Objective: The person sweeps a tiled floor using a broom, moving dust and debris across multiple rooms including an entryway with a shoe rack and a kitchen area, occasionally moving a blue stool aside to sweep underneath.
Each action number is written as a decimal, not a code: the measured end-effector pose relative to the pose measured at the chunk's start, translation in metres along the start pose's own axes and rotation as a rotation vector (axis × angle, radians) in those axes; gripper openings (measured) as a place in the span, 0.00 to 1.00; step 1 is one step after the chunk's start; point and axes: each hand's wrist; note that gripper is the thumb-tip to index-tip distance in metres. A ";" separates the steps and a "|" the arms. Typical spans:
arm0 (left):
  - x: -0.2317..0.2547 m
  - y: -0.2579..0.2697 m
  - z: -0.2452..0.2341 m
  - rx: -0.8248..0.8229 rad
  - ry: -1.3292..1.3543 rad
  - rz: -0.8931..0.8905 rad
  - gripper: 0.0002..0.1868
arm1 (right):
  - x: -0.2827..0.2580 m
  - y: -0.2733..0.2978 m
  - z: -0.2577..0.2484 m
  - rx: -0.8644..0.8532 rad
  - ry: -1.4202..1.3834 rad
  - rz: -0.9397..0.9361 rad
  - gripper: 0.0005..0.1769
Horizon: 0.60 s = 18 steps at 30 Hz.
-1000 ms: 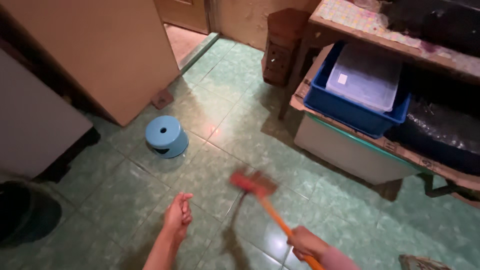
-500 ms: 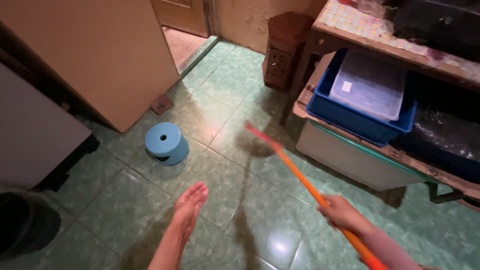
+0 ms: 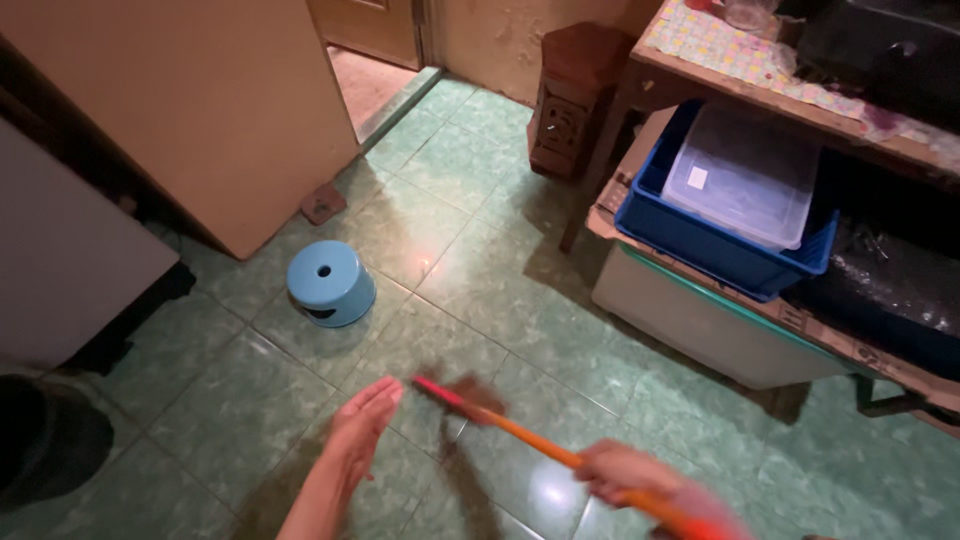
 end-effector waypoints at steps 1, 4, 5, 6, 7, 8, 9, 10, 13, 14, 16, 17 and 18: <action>0.002 -0.003 0.001 0.044 0.017 -0.001 0.24 | -0.006 0.025 -0.014 -0.035 -0.058 0.013 0.10; 0.007 -0.011 0.001 0.148 0.034 -0.031 0.21 | -0.018 0.083 -0.046 -0.046 -0.217 0.012 0.10; 0.007 -0.012 -0.003 0.148 0.036 -0.029 0.21 | -0.021 0.093 -0.054 -0.030 -0.258 0.003 0.11; 0.009 -0.011 -0.009 0.097 0.044 0.003 0.17 | -0.024 0.097 -0.060 -0.001 -0.275 -0.014 0.11; 0.012 -0.009 -0.010 0.046 0.051 0.034 0.17 | -0.024 0.101 -0.066 0.035 -0.275 -0.036 0.11; 0.015 -0.004 -0.007 0.045 0.052 0.036 0.17 | -0.022 0.100 -0.069 0.071 -0.261 -0.061 0.11; 0.020 0.002 -0.004 0.072 0.042 0.005 0.16 | -0.021 0.093 -0.073 0.110 -0.229 -0.097 0.12; 0.025 0.011 0.000 0.100 0.033 -0.025 0.21 | -0.019 0.080 -0.073 0.154 -0.134 -0.163 0.14; 0.042 0.048 0.017 0.110 -0.017 -0.050 0.32 | -0.014 0.017 -0.070 0.312 -0.082 -0.168 0.11; 0.048 0.055 0.022 0.114 -0.015 -0.044 0.32 | -0.009 -0.006 -0.066 0.327 -0.067 -0.220 0.12; 0.055 0.060 0.024 0.288 -0.103 -0.297 0.33 | 0.006 -0.047 -0.045 0.388 -0.001 -0.231 0.12; 0.053 0.060 0.021 0.290 -0.101 -0.294 0.33 | 0.012 -0.062 -0.027 0.435 0.049 -0.198 0.13; 0.048 0.057 0.016 0.257 -0.106 -0.212 0.29 | 0.022 -0.069 -0.005 0.432 0.051 -0.200 0.13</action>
Point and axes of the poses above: each hand's wrist, its own y-axis away from the middle knuckle, its own z-axis out of the palm, x = y × z, and after that the axes turned 5 degrees about -y, right-handed
